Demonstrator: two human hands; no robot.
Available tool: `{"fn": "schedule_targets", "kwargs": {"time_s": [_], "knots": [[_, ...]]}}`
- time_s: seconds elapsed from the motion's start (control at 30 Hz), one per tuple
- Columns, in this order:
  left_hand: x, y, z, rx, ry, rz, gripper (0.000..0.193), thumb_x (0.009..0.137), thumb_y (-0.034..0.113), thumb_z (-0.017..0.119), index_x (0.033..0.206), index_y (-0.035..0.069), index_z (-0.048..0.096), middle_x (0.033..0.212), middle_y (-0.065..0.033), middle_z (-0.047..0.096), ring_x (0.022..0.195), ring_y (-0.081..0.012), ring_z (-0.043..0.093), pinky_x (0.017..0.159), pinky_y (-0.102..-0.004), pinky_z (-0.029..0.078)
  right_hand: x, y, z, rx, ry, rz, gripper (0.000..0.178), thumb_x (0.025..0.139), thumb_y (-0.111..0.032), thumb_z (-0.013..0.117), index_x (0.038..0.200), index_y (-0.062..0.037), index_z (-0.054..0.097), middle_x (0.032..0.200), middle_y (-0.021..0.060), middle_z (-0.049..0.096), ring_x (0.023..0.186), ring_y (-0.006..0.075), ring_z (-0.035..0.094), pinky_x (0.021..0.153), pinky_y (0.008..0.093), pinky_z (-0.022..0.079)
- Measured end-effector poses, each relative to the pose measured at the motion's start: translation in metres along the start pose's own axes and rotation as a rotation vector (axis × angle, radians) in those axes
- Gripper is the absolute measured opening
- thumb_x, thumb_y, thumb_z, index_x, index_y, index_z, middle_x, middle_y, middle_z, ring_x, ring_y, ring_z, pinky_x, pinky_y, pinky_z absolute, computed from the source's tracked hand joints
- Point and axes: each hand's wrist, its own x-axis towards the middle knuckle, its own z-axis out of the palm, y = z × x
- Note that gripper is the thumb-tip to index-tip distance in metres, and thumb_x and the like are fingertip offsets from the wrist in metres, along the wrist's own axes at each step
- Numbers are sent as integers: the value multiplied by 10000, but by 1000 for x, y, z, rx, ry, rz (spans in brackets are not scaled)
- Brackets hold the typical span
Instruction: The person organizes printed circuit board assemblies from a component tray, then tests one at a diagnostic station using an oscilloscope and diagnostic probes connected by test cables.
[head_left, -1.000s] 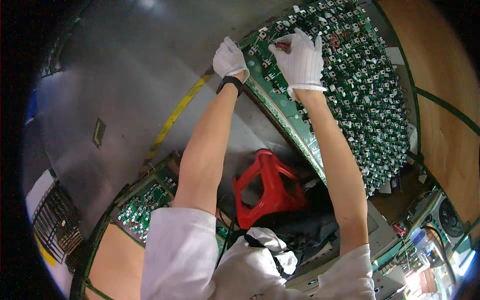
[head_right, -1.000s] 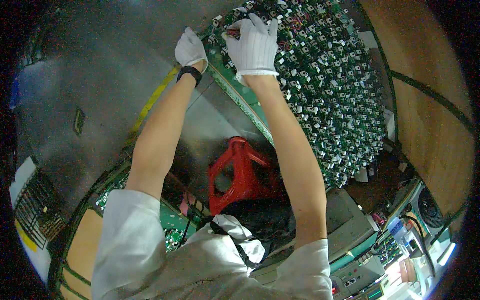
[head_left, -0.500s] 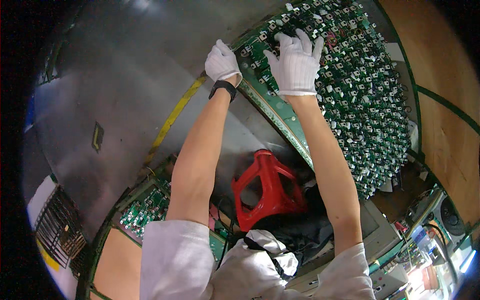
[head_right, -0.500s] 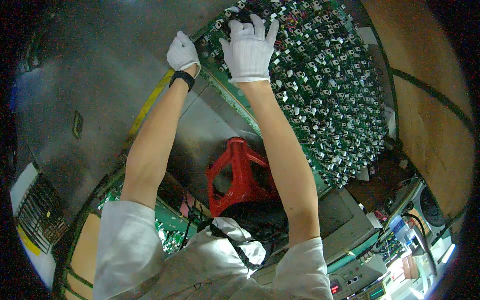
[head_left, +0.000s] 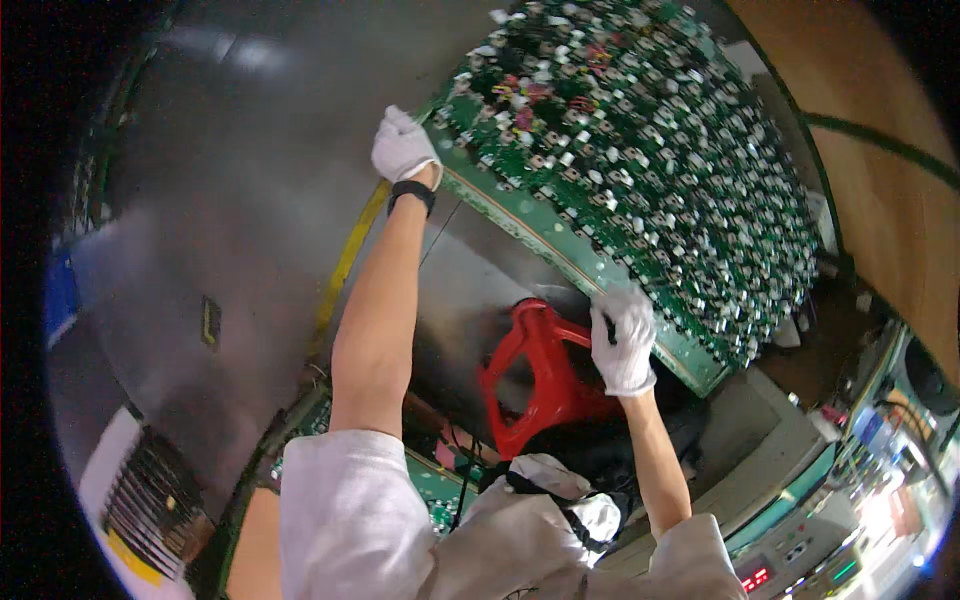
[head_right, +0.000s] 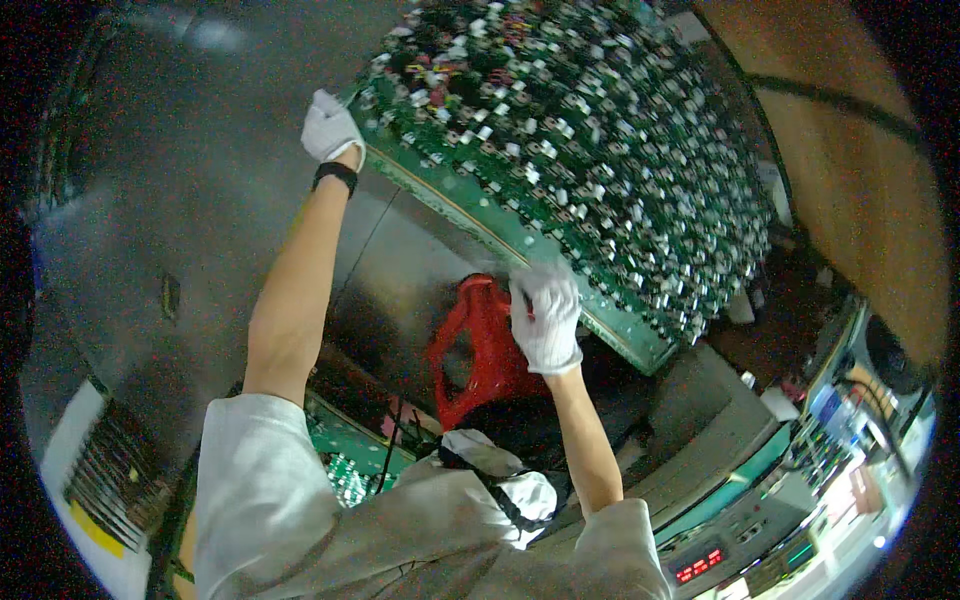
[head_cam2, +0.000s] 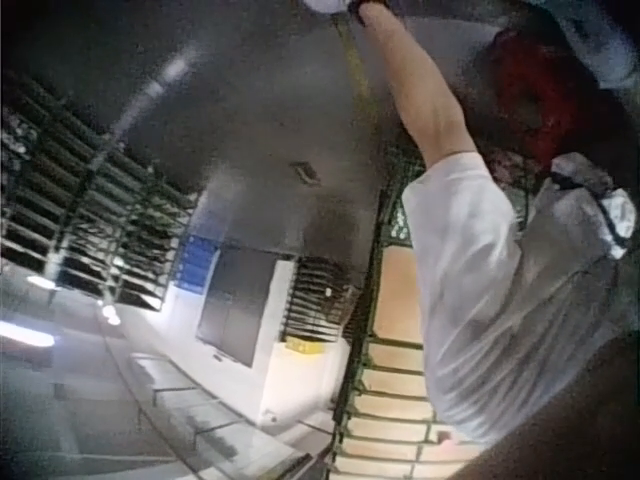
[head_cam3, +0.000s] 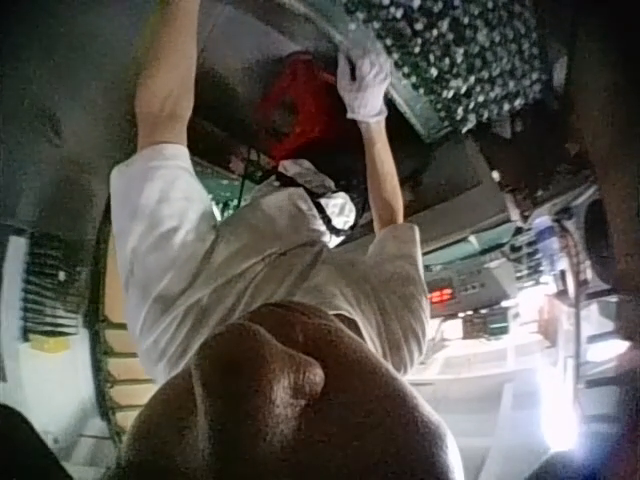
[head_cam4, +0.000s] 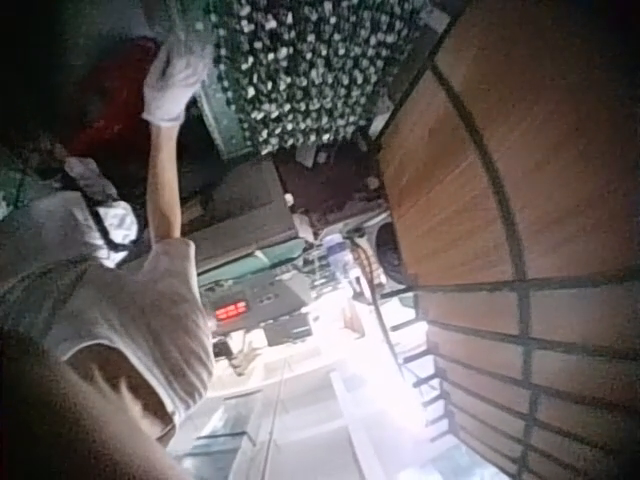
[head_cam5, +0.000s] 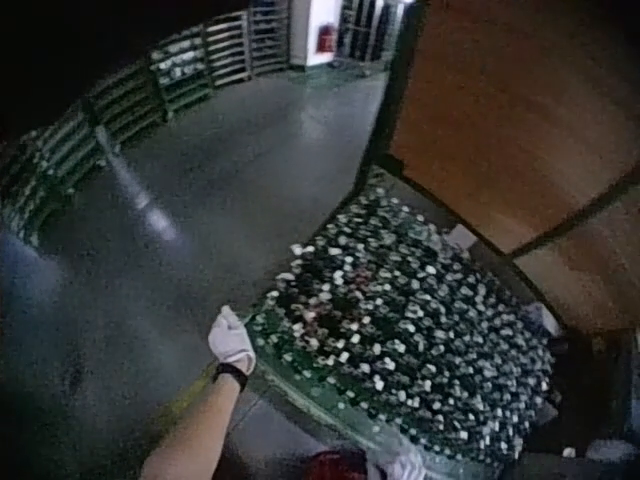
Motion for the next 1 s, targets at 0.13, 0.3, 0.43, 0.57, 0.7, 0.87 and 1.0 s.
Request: {"fn": "schedule_targets", "kwargs": {"time_s": [0.13,0.3,0.43,0.57,0.7,0.87,1.0], "knots": [[0,5,-4,-8,-32,-48,544,1067,425,386,917,69,769,918,-205,751,875,-424,710,786,-526,552,-104,1,-19,40,-44,220,280,843,32,725,1090,-82,658,1042,105,721,988,336,698,967,466,542],[8,11,-14,5,-108,19,569,1066,437,363,944,23,734,978,-230,735,952,-455,683,854,-537,528,-184,-10,-31,100,59,480,208,882,-39,724,1079,-87,678,1026,106,733,923,338,696,843,429,561],[12,11,-45,-235,-129,316,548,1020,481,542,1255,4,673,1240,-241,685,1171,-441,618,1015,-495,481,-201,-11,-48,124,151,524,189,897,-78,732,1081,-95,690,1019,96,734,889,329,691,791,420,557],[-33,47,-75,-201,-549,618,816,937,461,707,1517,-34,416,1526,-246,478,1414,-392,448,1179,-445,353,-232,-3,-69,80,242,651,134,913,-88,716,1047,-93,709,1003,90,743,911,311,699,806,405,561],[-24,45,-78,-92,-608,713,1026,785,379,870,1556,-34,334,1550,-284,421,1445,-411,398,1215,-447,316,-248,-2,-68,98,306,683,123,927,-112,701,1048,-93,713,982,86,744,924,300,702,822,403,560],[-15,37,-75,-127,-555,672,1091,731,369,900,1563,-29,317,1523,-283,441,1418,-427,415,1196,-461,340,-249,-7,-65,78,221,653,114,932,-171,686,1015,-96,710,957,98,736,862,317,690,764,432,542],[-32,47,-77,62,-595,643,1075,770,405,874,1574,-24,305,1558,-267,415,1441,-406,409,1213,-450,326,-258,-4,-63,120,266,660,123,942,-181,673,1013,-90,714,948,122,734,874,331,690,774,439,542]]}}
